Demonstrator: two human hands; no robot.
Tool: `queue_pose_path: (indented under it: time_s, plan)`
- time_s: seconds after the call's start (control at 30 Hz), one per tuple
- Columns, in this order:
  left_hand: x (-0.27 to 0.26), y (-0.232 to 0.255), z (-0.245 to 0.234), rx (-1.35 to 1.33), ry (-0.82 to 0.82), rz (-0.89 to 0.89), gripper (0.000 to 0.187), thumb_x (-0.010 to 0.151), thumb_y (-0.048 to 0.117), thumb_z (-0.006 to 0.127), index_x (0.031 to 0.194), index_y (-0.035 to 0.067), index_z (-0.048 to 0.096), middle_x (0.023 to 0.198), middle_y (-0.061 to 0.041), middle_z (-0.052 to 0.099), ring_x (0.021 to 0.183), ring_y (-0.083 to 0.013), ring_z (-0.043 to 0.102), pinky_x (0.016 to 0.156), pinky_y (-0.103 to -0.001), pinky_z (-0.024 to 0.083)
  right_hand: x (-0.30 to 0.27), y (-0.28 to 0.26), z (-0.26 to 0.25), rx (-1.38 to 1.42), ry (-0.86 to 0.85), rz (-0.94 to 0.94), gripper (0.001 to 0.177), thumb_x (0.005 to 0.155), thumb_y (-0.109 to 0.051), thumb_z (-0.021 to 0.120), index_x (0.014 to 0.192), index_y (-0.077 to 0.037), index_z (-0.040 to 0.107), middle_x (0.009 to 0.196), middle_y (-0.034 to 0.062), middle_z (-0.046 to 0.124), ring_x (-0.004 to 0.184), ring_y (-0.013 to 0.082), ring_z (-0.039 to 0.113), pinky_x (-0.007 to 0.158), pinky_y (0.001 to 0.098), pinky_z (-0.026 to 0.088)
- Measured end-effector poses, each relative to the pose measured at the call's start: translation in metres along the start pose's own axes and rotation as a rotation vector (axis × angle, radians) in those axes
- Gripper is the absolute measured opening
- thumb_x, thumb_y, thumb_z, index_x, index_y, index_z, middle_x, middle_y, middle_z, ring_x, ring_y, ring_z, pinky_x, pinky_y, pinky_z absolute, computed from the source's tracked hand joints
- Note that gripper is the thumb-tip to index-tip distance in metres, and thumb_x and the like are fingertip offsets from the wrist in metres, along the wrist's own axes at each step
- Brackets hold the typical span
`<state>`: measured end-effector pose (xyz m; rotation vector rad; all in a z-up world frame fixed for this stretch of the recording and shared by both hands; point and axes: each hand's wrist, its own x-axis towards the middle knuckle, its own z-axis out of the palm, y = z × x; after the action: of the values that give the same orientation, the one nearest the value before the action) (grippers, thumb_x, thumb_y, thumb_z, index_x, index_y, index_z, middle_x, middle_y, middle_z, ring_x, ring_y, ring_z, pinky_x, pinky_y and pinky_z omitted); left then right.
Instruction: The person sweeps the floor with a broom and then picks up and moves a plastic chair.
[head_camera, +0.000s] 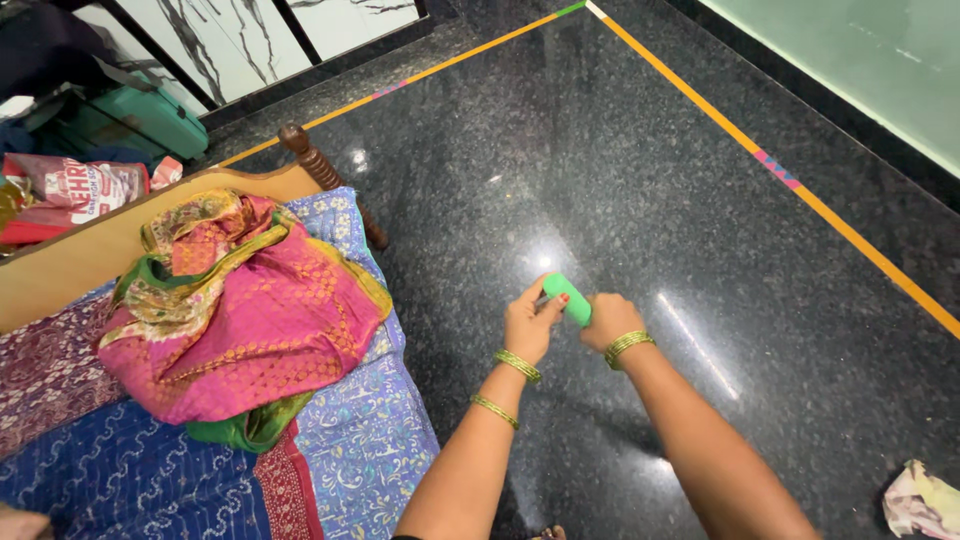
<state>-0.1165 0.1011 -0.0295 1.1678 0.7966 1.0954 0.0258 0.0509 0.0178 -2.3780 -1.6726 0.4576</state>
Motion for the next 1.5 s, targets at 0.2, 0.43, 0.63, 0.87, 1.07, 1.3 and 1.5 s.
queue_pose_path:
  time_s: [0.2, 0.43, 0.63, 0.87, 1.07, 1.3, 1.5]
  plan:
    - [-0.016, 0.059, 0.026, -0.152, -0.208, 0.185, 0.045, 0.086, 0.007, 0.079, 0.13, 0.006, 0.066, 0.122, -0.004, 0.073, 0.108, -0.009, 0.071, 0.096, -0.026, 0.06, 0.01, 0.016, -0.015, 0.076, 0.296, -0.093, 0.031, 0.076, -0.02, 0.077, 0.106, -0.013, 0.073, 0.109, 0.0139, 0.073, 0.101, 0.0391, 0.07, 0.087, 0.0474, 0.056]
    - [-0.035, 0.093, 0.036, 0.485, -0.317, 0.542, 0.045, 0.075, 0.01, 0.087, 0.117, 0.009, 0.071, 0.117, -0.013, 0.069, 0.105, -0.0249, 0.069, 0.086, -0.035, 0.058, 0.076, 0.082, 0.081, 0.707, 0.406, -0.524, 0.036, 0.08, -0.017, 0.074, 0.114, -0.01, 0.071, 0.113, 0.0129, 0.074, 0.101, 0.0277, 0.073, 0.089, 0.0317, 0.055]
    - [-0.021, 0.024, 0.03, 0.435, -0.18, 0.248, 0.041, 0.085, 0.009, 0.08, 0.124, 0.01, 0.07, 0.114, -0.013, 0.075, 0.1, -0.0204, 0.072, 0.085, -0.033, 0.058, 0.032, 0.056, 0.078, 0.43, 0.117, 0.09, 0.027, 0.087, -0.026, 0.072, 0.108, -0.011, 0.079, 0.105, 0.0179, 0.078, 0.1, 0.0359, 0.075, 0.086, 0.0425, 0.06]
    - [-0.018, 0.009, 0.003, 0.12, -0.097, 0.097, 0.042, 0.086, 0.013, 0.079, 0.127, 0.011, 0.069, 0.114, -0.004, 0.077, 0.103, -0.0102, 0.071, 0.09, -0.027, 0.058, -0.002, 0.006, 0.021, -0.045, 0.16, 0.055, 0.027, 0.076, -0.021, 0.076, 0.102, -0.017, 0.075, 0.104, 0.0132, 0.074, 0.097, 0.039, 0.071, 0.085, 0.0492, 0.058]
    - [-0.041, 0.087, 0.008, 0.343, -0.148, 0.445, 0.047, 0.082, 0.014, 0.085, 0.126, 0.009, 0.072, 0.125, -0.01, 0.075, 0.116, -0.0195, 0.072, 0.1, -0.033, 0.058, 0.011, 0.006, 0.007, 0.237, 0.437, -0.24, 0.022, 0.074, -0.015, 0.076, 0.095, -0.011, 0.07, 0.1, 0.0092, 0.071, 0.094, 0.0337, 0.072, 0.08, 0.0424, 0.056]
    - [-0.059, 0.123, 0.004, 0.486, -0.209, 0.556, 0.044, 0.074, 0.026, 0.089, 0.113, 0.014, 0.074, 0.121, -0.008, 0.073, 0.119, -0.0269, 0.071, 0.099, -0.036, 0.058, 0.053, 0.027, 0.094, 0.949, 0.27, -0.67, 0.015, 0.087, -0.012, 0.069, 0.102, -0.011, 0.071, 0.103, 0.0072, 0.072, 0.096, 0.0254, 0.072, 0.082, 0.0364, 0.055]
    - [-0.07, 0.038, -0.019, 0.69, -0.282, 0.255, 0.043, 0.076, 0.034, 0.09, 0.108, 0.01, 0.074, 0.112, -0.011, 0.068, 0.106, -0.0325, 0.067, 0.09, -0.041, 0.054, 0.012, 0.035, 0.188, 0.981, 0.06, -0.528, 0.017, 0.089, -0.013, 0.067, 0.105, -0.01, 0.071, 0.105, 0.0073, 0.072, 0.1, 0.0236, 0.07, 0.086, 0.036, 0.054]
